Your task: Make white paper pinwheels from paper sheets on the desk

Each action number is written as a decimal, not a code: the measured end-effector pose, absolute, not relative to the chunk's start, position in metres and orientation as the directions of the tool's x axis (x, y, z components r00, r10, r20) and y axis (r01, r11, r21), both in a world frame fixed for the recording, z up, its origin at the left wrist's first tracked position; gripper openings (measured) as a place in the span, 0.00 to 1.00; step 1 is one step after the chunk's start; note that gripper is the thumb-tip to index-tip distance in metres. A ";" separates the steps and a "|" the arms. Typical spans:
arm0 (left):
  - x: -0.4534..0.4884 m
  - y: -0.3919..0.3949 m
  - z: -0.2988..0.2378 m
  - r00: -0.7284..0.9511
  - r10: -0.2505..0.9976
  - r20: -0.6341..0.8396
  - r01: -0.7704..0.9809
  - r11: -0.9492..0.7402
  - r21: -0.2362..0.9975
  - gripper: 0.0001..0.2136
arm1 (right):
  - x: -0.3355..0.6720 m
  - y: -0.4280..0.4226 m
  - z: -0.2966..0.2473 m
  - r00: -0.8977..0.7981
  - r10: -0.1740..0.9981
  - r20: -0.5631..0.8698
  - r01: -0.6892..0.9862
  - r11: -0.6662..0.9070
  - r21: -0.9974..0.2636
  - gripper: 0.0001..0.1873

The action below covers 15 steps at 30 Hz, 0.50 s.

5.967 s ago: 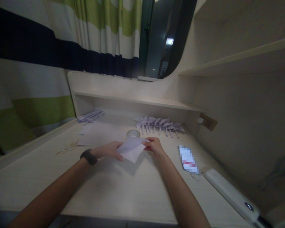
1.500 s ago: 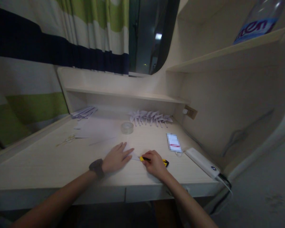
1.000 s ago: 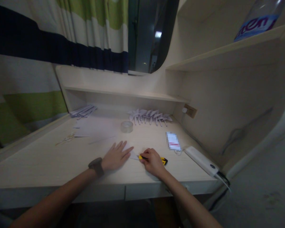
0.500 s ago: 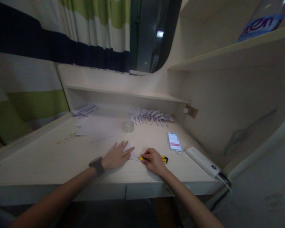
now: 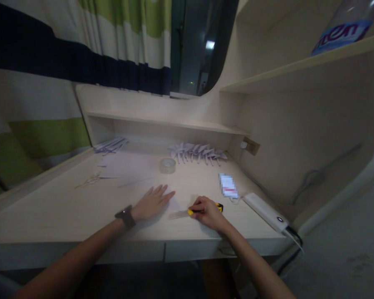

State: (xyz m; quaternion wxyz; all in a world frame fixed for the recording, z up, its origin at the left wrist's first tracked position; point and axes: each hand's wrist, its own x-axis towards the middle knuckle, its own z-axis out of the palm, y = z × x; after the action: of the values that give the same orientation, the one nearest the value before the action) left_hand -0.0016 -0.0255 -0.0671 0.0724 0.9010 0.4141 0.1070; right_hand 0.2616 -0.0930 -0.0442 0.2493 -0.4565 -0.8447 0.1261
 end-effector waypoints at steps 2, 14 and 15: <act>-0.005 -0.024 -0.064 0.621 0.770 0.143 0.736 -0.636 0.230 0.25 | 0.264 -0.094 -0.045 -0.444 0.844 0.303 0.709 0.537 -0.458 0.09; -0.030 -0.031 -0.050 0.682 0.715 0.154 0.669 -0.694 0.265 0.38 | 0.260 -0.085 -0.050 -0.301 0.829 0.471 0.661 0.537 -0.524 0.10; -0.030 -0.032 -0.050 0.698 0.695 0.175 0.648 -0.716 0.259 0.35 | 0.261 -0.085 -0.047 -0.265 0.837 0.478 0.652 0.521 -0.551 0.11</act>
State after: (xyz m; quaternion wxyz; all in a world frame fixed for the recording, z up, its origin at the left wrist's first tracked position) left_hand -0.0299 -0.0324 -0.0496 0.0890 0.9170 0.3662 0.1307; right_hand 0.2607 -0.0854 -0.0473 0.3782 -0.4740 -0.7857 0.1225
